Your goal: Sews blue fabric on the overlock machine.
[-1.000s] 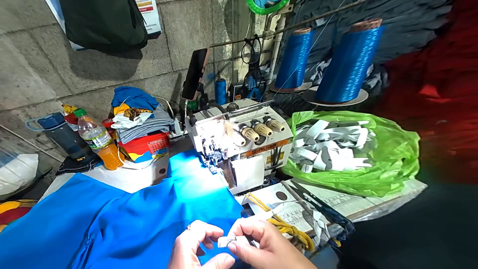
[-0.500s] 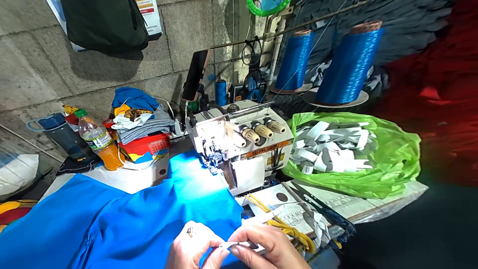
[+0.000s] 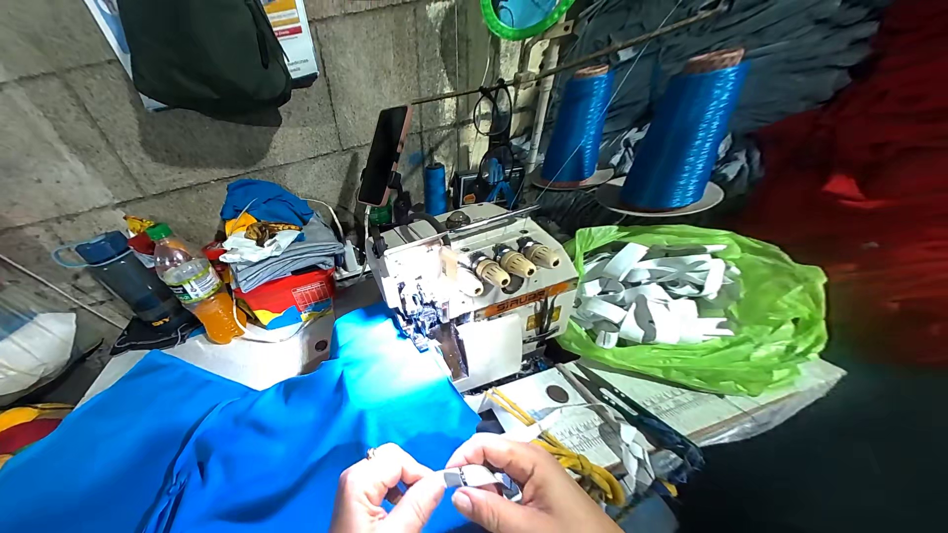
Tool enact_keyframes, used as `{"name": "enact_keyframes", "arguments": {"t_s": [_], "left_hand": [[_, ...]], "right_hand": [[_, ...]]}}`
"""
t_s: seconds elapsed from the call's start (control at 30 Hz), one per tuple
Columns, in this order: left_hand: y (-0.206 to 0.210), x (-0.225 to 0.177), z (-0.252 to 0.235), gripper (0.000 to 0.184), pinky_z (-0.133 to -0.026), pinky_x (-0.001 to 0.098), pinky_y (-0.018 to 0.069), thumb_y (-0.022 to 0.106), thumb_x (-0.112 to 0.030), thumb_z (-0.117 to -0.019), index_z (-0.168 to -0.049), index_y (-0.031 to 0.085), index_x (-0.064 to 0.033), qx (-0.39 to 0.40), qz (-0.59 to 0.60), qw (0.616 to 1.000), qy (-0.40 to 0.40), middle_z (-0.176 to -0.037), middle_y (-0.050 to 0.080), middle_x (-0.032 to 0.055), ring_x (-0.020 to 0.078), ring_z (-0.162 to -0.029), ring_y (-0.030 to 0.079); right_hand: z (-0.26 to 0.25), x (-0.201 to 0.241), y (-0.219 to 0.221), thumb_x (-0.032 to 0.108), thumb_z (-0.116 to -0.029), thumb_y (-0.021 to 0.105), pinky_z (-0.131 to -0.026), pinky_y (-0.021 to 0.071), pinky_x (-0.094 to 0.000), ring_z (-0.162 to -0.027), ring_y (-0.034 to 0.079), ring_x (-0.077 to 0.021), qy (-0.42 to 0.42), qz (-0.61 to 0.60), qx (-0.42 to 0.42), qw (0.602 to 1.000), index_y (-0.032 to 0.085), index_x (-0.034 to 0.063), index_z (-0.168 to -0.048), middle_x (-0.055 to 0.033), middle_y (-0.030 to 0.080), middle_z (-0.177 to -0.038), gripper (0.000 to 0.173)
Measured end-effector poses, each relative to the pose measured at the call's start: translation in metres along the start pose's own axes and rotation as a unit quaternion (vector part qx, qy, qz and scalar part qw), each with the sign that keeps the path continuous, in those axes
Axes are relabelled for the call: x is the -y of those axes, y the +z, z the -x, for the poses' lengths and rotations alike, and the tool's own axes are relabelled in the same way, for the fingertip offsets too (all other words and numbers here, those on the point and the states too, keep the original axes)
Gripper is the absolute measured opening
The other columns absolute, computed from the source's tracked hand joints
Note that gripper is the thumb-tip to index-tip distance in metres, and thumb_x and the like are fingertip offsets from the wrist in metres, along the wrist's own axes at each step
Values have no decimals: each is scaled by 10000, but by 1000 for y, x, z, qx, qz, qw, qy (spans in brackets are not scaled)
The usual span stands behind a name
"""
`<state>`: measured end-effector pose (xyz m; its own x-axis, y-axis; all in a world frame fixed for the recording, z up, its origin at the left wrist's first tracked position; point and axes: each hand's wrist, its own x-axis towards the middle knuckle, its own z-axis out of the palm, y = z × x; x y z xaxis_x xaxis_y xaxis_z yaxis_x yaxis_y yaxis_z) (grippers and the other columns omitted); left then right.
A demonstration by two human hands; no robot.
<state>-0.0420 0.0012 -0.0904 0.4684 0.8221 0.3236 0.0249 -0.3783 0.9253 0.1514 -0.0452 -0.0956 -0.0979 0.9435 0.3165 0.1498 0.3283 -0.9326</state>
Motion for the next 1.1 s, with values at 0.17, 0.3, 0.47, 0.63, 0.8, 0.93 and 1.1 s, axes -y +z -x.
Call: {"name": "enact_keyframes", "arguments": {"t_s": [0.17, 0.3, 0.47, 0.63, 0.8, 0.93, 1.1], "left_hand": [[1, -2, 1, 95, -712, 142, 514, 653, 6, -923, -850, 712, 22, 0, 25, 1000, -8, -837, 665, -22, -30, -777, 614], [1, -2, 0, 92, -716, 146, 517, 654, 1, -928, -861, 716, 14, 2, 31, 999, -8, -854, 665, -21, -26, -790, 615], [3, -3, -2, 106, -735, 153, 524, 636, 15, -926, -855, 713, 3, -1, 47, 999, -18, -848, 669, -35, -23, -805, 629], [5, -9, -7, 129, -737, 163, 538, 611, 18, -939, -861, 702, -28, -9, 76, 996, -53, -840, 665, -67, -25, -790, 640], [6, -13, -15, 150, -722, 172, 552, 596, 25, -944, -852, 688, -50, -20, 91, 992, -85, -804, 673, -73, -14, -744, 653], [8, -18, -21, 166, -657, 190, 566, 592, 26, -958, -847, 672, -69, -31, 128, 982, -132, -755, 693, -63, 11, -679, 668], [11, -23, -35, 77, -576, 166, 540, 616, -34, -976, -947, 686, -21, -40, 56, 993, -100, -770, 681, -40, -3, -615, 631]], "right_hand": [[0, -2, -2, 31, -905, 666, -634, 450, -113, -690, 535, 87, 17, -62, 3, 998, 682, 18, -956, 104, 622, -790, 56], [0, 0, -2, 58, -911, 674, -644, 460, -121, -701, 543, 84, 20, -75, 6, 997, 679, 31, -978, 118, 627, -804, 72], [-3, 0, 1, 51, -949, 622, -627, 427, -108, -680, 511, 94, 0, -51, -16, 999, 685, 9, -920, 95, 606, -770, 81], [-7, 0, 1, 51, -976, 586, -637, 456, -128, -685, 553, 50, -30, 3, -33, 999, 681, -40, -929, 3, 643, -786, 140], [-14, 2, 1, 38, -967, 595, -701, 499, -141, -742, 609, 16, -61, 34, -53, 996, 688, -76, -921, -67, 676, -822, 154], [-21, -2, 1, 17, -946, 600, -663, 482, -147, -700, 597, 22, -71, 33, -69, 995, 665, -70, -884, -50, 662, -757, 125], [-35, -1, -5, 5, -938, 588, -652, 514, -171, -681, 611, 17, -77, 20, -96, 992, 641, -19, -853, 2, 653, -749, 103]]}}
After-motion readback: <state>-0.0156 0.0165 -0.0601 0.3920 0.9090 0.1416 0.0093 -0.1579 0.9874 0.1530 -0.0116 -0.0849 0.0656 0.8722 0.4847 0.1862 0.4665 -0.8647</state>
